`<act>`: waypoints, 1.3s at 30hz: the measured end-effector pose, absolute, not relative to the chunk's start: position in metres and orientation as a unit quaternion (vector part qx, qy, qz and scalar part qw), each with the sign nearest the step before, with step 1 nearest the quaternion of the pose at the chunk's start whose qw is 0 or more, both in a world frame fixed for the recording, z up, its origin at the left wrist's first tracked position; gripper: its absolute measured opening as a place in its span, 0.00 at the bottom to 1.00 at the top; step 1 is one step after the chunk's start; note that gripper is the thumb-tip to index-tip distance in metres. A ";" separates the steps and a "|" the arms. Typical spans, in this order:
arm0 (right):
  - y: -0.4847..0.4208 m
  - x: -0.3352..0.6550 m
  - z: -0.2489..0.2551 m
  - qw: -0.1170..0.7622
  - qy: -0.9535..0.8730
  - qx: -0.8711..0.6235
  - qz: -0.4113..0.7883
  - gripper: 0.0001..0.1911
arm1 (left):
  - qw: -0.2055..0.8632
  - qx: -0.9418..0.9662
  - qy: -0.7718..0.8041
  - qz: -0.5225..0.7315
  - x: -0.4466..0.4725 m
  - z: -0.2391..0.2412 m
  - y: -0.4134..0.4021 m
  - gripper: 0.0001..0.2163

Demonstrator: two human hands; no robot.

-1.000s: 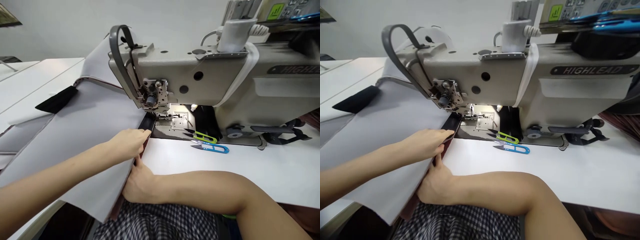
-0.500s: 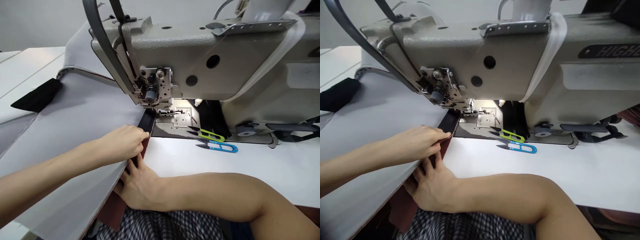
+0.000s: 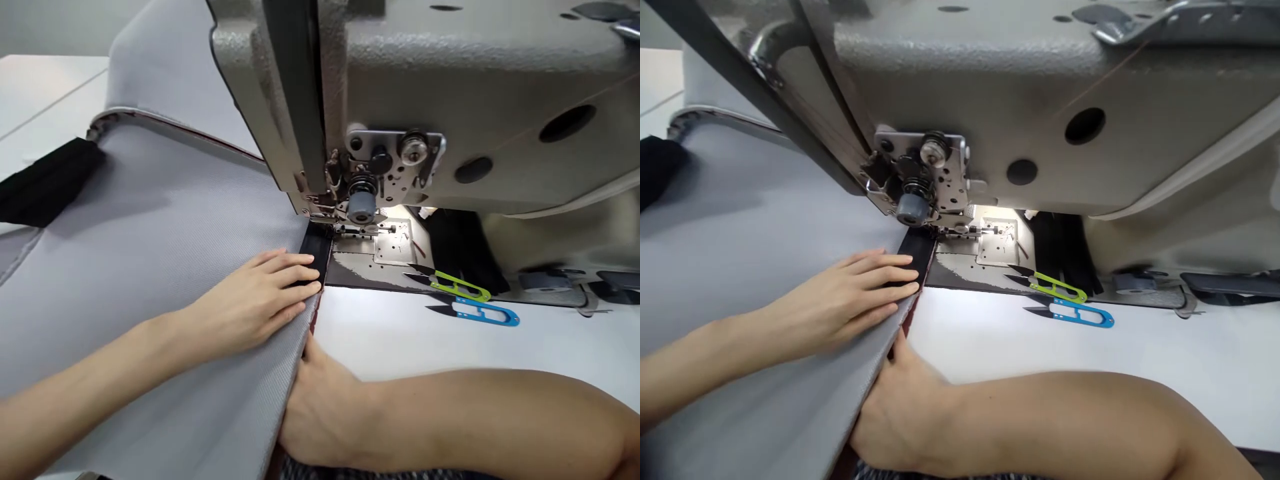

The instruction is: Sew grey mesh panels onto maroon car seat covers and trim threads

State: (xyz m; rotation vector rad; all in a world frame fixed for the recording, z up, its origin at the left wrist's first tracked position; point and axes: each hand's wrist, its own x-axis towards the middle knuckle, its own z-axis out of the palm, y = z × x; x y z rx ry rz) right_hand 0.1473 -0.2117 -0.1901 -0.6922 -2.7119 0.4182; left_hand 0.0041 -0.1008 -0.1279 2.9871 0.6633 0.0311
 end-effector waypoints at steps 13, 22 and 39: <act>-0.195 0.155 -0.202 0.164 -0.940 -0.262 0.146 0.05 | 0.033 0.962 0.259 0.077 0.002 -0.151 -0.094 0.15; -0.175 0.166 -0.201 0.155 -0.944 -0.254 0.142 0.05 | 0.024 0.964 0.258 0.066 0.010 -0.146 -0.078 0.15; -0.167 0.173 -0.213 0.207 -0.942 -0.227 0.133 0.06 | -0.019 0.961 0.274 0.042 0.022 -0.142 -0.069 0.15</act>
